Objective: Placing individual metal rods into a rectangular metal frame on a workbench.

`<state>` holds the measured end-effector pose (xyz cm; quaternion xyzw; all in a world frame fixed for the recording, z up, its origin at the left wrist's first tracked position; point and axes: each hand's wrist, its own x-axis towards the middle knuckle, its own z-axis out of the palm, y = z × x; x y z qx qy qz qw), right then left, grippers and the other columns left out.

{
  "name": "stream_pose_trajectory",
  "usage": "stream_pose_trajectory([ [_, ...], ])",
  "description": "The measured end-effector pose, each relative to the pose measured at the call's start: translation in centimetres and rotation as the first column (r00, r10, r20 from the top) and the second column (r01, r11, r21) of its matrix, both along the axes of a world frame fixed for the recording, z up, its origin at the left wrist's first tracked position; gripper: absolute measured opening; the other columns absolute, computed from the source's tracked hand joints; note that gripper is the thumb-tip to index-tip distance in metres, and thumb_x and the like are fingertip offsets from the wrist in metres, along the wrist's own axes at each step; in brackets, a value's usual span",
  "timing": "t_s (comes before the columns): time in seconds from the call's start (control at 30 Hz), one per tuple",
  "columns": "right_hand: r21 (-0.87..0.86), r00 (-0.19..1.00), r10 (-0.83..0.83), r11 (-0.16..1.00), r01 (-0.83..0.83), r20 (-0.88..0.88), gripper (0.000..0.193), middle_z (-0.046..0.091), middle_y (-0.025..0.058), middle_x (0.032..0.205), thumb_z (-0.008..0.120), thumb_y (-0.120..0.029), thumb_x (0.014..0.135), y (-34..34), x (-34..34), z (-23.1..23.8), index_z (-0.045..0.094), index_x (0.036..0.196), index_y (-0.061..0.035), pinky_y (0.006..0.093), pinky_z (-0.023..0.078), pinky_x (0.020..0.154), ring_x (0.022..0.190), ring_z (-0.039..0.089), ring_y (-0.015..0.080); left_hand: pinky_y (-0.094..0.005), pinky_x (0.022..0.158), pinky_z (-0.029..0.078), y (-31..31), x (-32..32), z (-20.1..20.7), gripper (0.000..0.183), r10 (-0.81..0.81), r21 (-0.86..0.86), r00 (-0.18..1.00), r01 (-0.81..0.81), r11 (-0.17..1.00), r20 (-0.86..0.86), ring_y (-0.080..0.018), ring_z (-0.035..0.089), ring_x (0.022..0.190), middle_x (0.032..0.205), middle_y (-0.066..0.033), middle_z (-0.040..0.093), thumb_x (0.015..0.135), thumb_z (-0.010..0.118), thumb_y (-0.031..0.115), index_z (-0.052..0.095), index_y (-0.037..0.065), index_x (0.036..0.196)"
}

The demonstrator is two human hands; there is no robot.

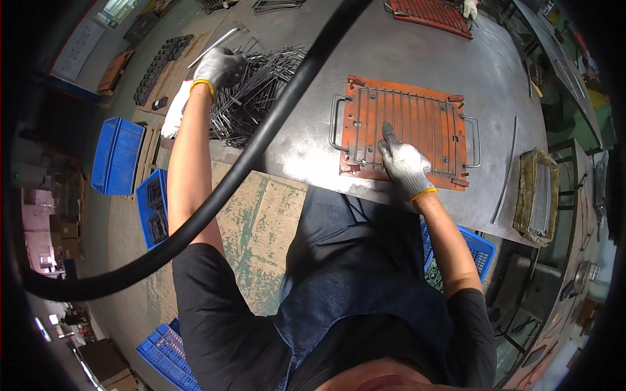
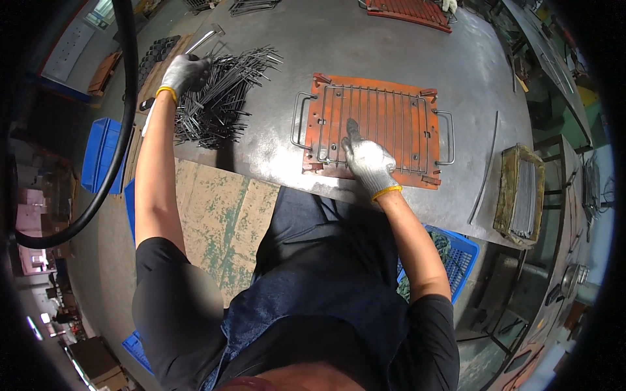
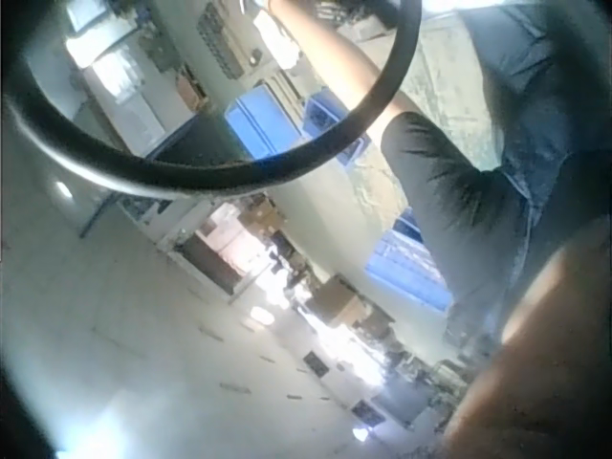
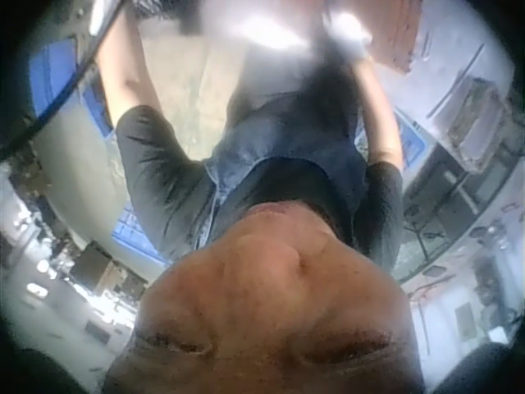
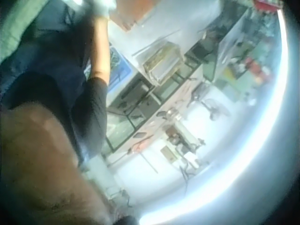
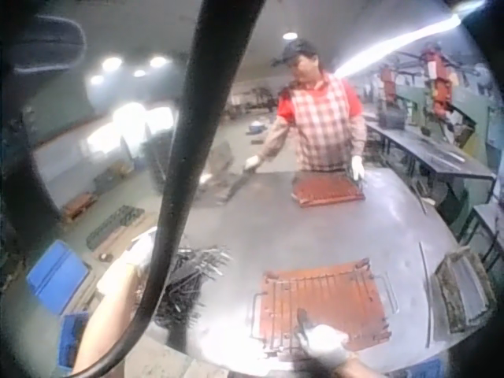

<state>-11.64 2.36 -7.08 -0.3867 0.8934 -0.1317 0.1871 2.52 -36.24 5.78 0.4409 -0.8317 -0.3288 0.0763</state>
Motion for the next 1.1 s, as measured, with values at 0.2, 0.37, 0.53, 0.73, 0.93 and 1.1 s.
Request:
stream_pose_trajectory([
  [0.2, -0.370, 0.876, -0.124, 0.872, 0.321, 0.467, 0.044, 0.066, 0.0100, 0.079, 0.047, -0.039, 0.094, 1.3, -0.2, 3.6, 0.054, 0.124, -0.0071, 0.0317, 0.047, 0.057, 0.060, 0.058, 0.0173, -0.0266, 0.059, 0.053, 10.8, -3.6, -2.0, 0.024, 0.323, 0.688, 0.701, 0.324, 0.650, -0.635, -0.0143, 0.059, 0.060, 0.074, -0.0036, 0.062, 0.092, 0.061, 0.021, 0.064, -0.002, 0.099],
  [0.37, -0.452, 0.695, -0.023, 0.744, 0.492, 0.718, 0.043, 0.064, 0.0080, 0.072, 0.054, -0.040, 0.090, 1.7, 0.5, 6.1, 0.062, 0.105, -0.0011, 0.0287, 0.049, 0.050, 0.053, 0.060, 0.0138, -0.0250, 0.060, 0.053, 25.6, -6.1, -3.7, 0.023, 0.183, 0.677, 0.828, 0.283, 0.679, -0.530, -0.0124, 0.062, 0.064, 0.079, -0.0046, 0.065, 0.089, 0.066, 0.020, 0.064, 0.000, 0.100],
  [0.53, -0.521, 0.733, -0.040, 0.677, 0.520, 0.679, 0.031, 0.065, 0.0068, 0.077, 0.059, -0.029, 0.086, 4.0, 0.3, 4.9, 0.063, 0.097, -0.0001, 0.0274, 0.050, 0.060, 0.068, 0.063, 0.0137, -0.0232, 0.059, 0.052, 31.5, -7.7, -5.6, 0.016, 0.366, 0.848, 0.788, 0.346, 0.402, -0.495, -0.0114, 0.062, 0.065, 0.081, -0.0054, 0.066, 0.089, 0.067, 0.018, 0.065, 0.003, 0.093],
  [0.73, -0.485, 0.626, -0.096, 0.546, 0.684, 0.774, 0.023, 0.064, 0.0050, 0.075, 0.055, -0.021, 0.087, 5.2, 0.7, 6.1, 0.064, 0.097, -0.0018, 0.0269, 0.048, 0.054, 0.061, 0.060, 0.0120, -0.0235, 0.060, 0.051, 32.6, -8.6, -6.3, 0.015, 0.348, 0.736, 0.684, 0.422, 0.529, -0.642, -0.0107, 0.061, 0.071, 0.087, -0.0055, 0.066, 0.090, 0.064, 0.016, 0.064, 0.002, 0.096],
  [0.93, -0.516, 0.620, -0.228, 0.383, 0.766, 0.751, 0.025, 0.065, 0.0068, 0.073, 0.050, -0.019, 0.091, 8.2, -4.1, 6.0, 0.063, 0.103, -0.0009, 0.0251, 0.045, 0.044, 0.051, 0.057, 0.0121, -0.0285, 0.054, 0.058, 31.7, -9.2, -3.7, 0.018, 0.393, 0.733, 0.633, 0.466, 0.494, -0.667, -0.0165, 0.065, 0.061, 0.090, -0.0112, 0.067, 0.093, 0.060, 0.017, 0.059, 0.002, 0.103],
  [1.1, -0.465, 0.757, -0.393, 0.875, 0.133, -0.522, 0.021, 0.063, 0.0089, 0.065, 0.056, -0.026, 0.087, 11.1, -8.3, 3.6, 0.062, 0.089, -0.0058, 0.0363, 0.049, 0.047, 0.054, 0.064, 0.0203, -0.0304, 0.046, 0.049, 28.3, -10.9, -5.3, 0.034, -0.283, 0.049, 0.835, 0.345, 0.937, -0.473, -0.0174, 0.060, 0.052, 0.069, -0.0075, 0.064, 0.093, 0.055, 0.020, 0.052, 0.012, 0.127],
])
